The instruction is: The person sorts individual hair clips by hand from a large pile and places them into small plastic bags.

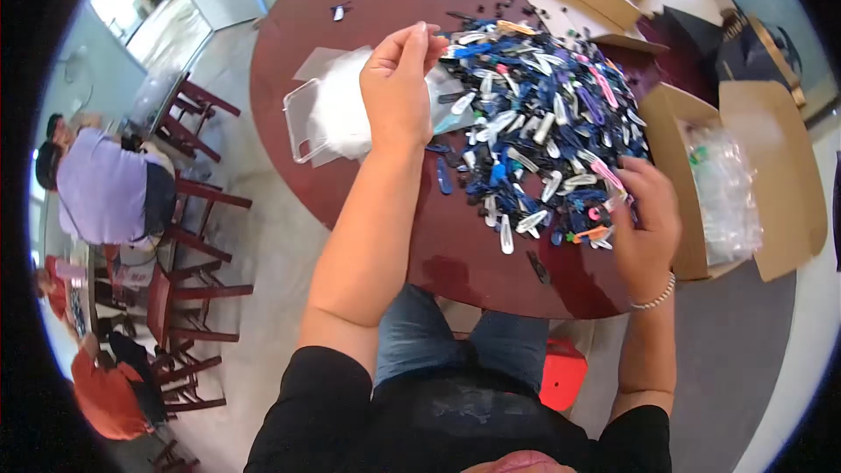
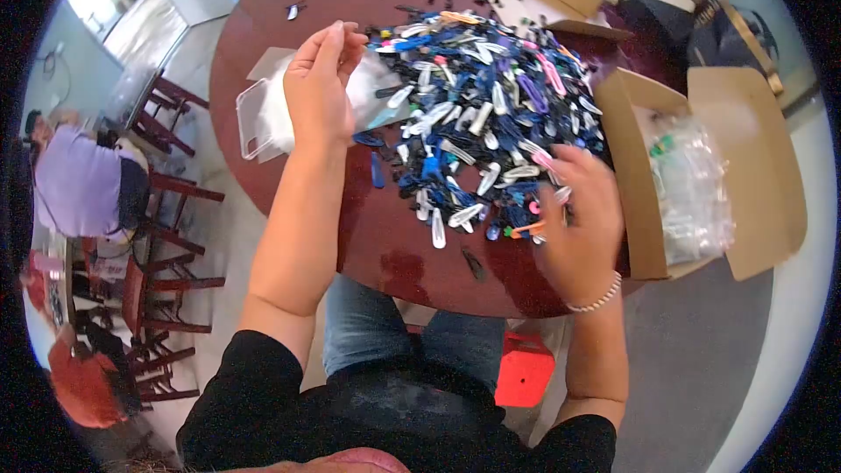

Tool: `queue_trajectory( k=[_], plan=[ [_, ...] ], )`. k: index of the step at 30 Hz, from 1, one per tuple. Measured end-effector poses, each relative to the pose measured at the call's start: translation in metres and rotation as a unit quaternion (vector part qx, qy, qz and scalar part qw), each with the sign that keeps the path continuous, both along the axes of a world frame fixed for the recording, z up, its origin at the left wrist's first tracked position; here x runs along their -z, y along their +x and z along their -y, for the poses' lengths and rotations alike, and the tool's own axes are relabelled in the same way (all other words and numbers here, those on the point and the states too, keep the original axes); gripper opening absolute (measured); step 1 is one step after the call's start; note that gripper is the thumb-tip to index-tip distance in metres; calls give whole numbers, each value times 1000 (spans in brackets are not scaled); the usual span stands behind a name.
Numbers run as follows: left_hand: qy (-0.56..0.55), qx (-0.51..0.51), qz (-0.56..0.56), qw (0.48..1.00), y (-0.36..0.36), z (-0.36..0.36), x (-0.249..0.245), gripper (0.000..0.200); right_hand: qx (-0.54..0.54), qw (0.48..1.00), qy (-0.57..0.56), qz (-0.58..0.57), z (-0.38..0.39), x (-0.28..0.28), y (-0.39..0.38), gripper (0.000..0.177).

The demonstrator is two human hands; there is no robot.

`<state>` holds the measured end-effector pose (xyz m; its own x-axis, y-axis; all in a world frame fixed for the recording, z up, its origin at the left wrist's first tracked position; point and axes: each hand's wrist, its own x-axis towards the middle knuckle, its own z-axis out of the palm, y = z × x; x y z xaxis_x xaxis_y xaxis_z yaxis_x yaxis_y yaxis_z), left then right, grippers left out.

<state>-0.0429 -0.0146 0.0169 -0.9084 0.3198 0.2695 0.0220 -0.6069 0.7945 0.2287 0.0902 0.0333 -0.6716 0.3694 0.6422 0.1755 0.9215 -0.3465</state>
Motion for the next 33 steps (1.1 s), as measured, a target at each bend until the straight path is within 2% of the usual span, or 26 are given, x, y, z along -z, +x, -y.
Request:
queue_trajectory(
  k=[3,6,10,11,13,15,17,19,21,22,23,24,25,27,30,31,33],
  plan=[
    [70,-72,36,994,-10,6,-4,16,-170,983,14,64,16,12,-62,25],
    [116,-71,57,989,-13,7,-4,15,-233,964,68,105,21,29,-115,30],
    [94,-39,61,993,-14,4,-1,18,-173,953,200,150,16,48,-169,27],
    [97,-43,60,993,-14,5,-1,18,-177,952,203,148,15,52,-176,27],
    [86,-37,65,994,-13,5,-2,18,-121,936,267,193,16,52,-186,23],
    [89,-33,68,993,-13,6,-3,18,-131,937,268,182,13,51,-187,17],
    [85,-32,69,993,-13,6,-4,16,-161,967,182,82,4,53,-184,12],
    [82,-29,69,994,-13,6,-4,16,-161,969,173,77,-2,37,-171,10],
    [80,-23,68,994,-12,4,-3,15,-133,990,34,20,-13,29,-156,9],
    [61,-15,52,997,-12,3,0,17,-122,990,-75,7,-16,22,-147,10],
    [43,-6,36,998,-12,1,2,18,-91,988,-123,29,-18,14,-137,11],
    [45,-2,33,998,-11,1,1,18,-108,965,-238,-4,-28,19,-130,12],
    [-4,46,27,999,-10,2,1,21,-123,928,-350,-38,-37,24,-125,13],
    [-103,140,21,985,-4,-3,2,33,-149,866,-470,-79,-46,32,-110,14],
    [-172,233,-55,955,18,-14,13,46,-159,790,-578,-128,-47,44,-99,14],
    [-232,232,-120,937,20,-18,20,47,-160,787,-581,-134,-47,46,-99,14],
    [-223,285,-130,923,27,-19,27,37,-188,777,-591,-111,-47,48,-100,15]
  ],
)
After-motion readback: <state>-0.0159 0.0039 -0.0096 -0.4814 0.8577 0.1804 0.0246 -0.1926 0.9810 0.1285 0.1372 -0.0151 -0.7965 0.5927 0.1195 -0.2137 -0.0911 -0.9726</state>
